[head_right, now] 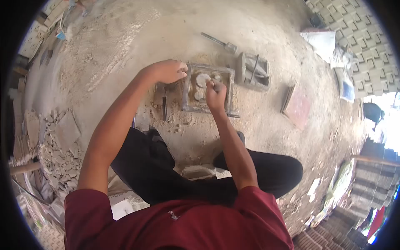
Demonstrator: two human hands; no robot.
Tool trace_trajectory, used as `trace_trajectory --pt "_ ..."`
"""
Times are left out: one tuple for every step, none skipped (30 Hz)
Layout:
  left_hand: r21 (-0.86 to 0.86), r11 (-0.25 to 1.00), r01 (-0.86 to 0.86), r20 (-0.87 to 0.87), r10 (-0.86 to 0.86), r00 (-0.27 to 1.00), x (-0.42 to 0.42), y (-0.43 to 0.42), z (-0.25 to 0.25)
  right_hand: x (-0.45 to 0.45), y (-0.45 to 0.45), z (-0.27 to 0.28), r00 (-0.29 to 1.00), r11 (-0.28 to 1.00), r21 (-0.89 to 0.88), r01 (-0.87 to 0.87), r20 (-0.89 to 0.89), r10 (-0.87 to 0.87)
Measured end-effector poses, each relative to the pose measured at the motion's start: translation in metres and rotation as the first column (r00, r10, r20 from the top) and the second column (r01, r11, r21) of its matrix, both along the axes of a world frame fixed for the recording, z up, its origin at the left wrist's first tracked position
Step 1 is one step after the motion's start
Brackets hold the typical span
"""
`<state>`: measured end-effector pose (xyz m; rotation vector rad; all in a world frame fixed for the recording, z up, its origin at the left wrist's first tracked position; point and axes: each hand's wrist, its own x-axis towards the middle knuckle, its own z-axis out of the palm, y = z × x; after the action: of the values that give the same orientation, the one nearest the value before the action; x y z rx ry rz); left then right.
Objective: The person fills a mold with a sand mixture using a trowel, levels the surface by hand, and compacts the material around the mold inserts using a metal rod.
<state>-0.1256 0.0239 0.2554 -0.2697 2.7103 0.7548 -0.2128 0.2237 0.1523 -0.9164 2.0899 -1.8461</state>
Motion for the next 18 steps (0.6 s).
trace_trajectory --pt "-0.027 0.999 0.023 -0.009 -0.023 1.0 0.004 0.002 0.001 0.009 0.002 0.006 0.999 0.999 0.013 0.037 0.003 -0.037" --pt "0.004 1.0 0.003 -0.011 -0.003 1.0 0.005 0.001 0.003 0.014 0.002 -0.003 0.998 0.998 -0.048 0.037 0.051 -0.034" --pt "0.014 1.0 -0.015 0.002 0.015 1.0 0.009 -0.001 -0.002 0.02 -0.001 -0.013 0.998 0.999 -0.038 0.02 0.063 -0.018" --pt "0.02 1.0 0.008 -0.018 -0.007 1.0 0.008 -0.002 -0.006 0.022 -0.002 -0.019 0.998 0.999 0.014 0.031 0.046 -0.032" --pt "0.012 0.999 0.032 -0.059 -0.031 0.998 0.0 -0.006 -0.008 0.015 -0.006 -0.022 0.999 0.998 0.053 0.046 0.008 -0.046" --pt "-0.001 1.0 0.025 -0.081 -0.025 0.996 -0.004 -0.008 -0.002 0.013 -0.009 -0.017 0.997 0.998 0.045 0.054 0.052 -0.057" --pt "-0.01 1.0 0.008 -0.08 -0.009 0.997 -0.001 -0.004 -0.001 0.018 -0.011 -0.008 0.998 0.998 0.041 0.046 0.043 -0.048" --pt "-0.009 1.0 -0.013 -0.07 0.012 0.997 0.004 -0.001 -0.001 0.026 -0.01 -0.002 0.994 0.999 0.019 0.046 0.095 -0.048" --pt "-0.002 1.0 -0.025 -0.064 0.025 0.998 0.006 -0.001 0.003 0.033 -0.01 0.002 0.987 0.999 0.0 0.049 0.153 -0.048" --pt "0.001 1.0 -0.004 -0.017 0.004 1.0 0.007 0.0 0.008 0.028 -0.016 -0.017 1.0 0.999 -0.044 -0.028 -0.014 0.027" --pt "0.003 1.0 0.023 0.018 -0.023 1.0 0.007 0.003 0.013 0.026 -0.011 -0.035 1.0 0.999 -0.035 -0.024 -0.011 0.024" --pt "0.002 1.0 0.023 0.006 -0.023 1.0 0.003 0.002 0.01 0.029 -0.019 -0.022 0.999 0.999 -0.049 -0.007 0.05 0.01" --pt "-0.023 1.0 0.019 -0.02 -0.02 1.0 0.002 0.001 0.003 0.03 -0.026 -0.011 0.993 0.998 -0.06 0.006 0.115 0.001" --pt "-0.04 0.999 0.007 -0.038 -0.009 0.999 0.005 0.0 -0.005 0.033 -0.025 -0.003 0.998 0.999 -0.051 -0.017 0.056 0.02" --pt "-0.034 0.999 -0.009 -0.034 0.008 0.999 0.008 -0.002 -0.002 0.033 -0.03 -0.01 0.998 0.998 -0.046 -0.033 0.06 0.036" --pt "-0.014 1.0 -0.004 -0.031 0.004 1.0 0.008 -0.004 0.003 0.032 -0.037 -0.02 0.998 0.998 0.031 -0.054 0.041 0.053" --pt "0.01 1.0 0.014 -0.027 -0.014 1.0 0.011 -0.001 0.007 0.033 -0.037 -0.029 0.998 0.992 0.11 -0.061 0.025 0.058" --pt "0.006 1.0 0.018 -0.033 -0.018 0.999 0.012 0.002 0.006 0.032 -0.043 -0.02 0.989 0.994 0.055 -0.093 0.121 0.085"
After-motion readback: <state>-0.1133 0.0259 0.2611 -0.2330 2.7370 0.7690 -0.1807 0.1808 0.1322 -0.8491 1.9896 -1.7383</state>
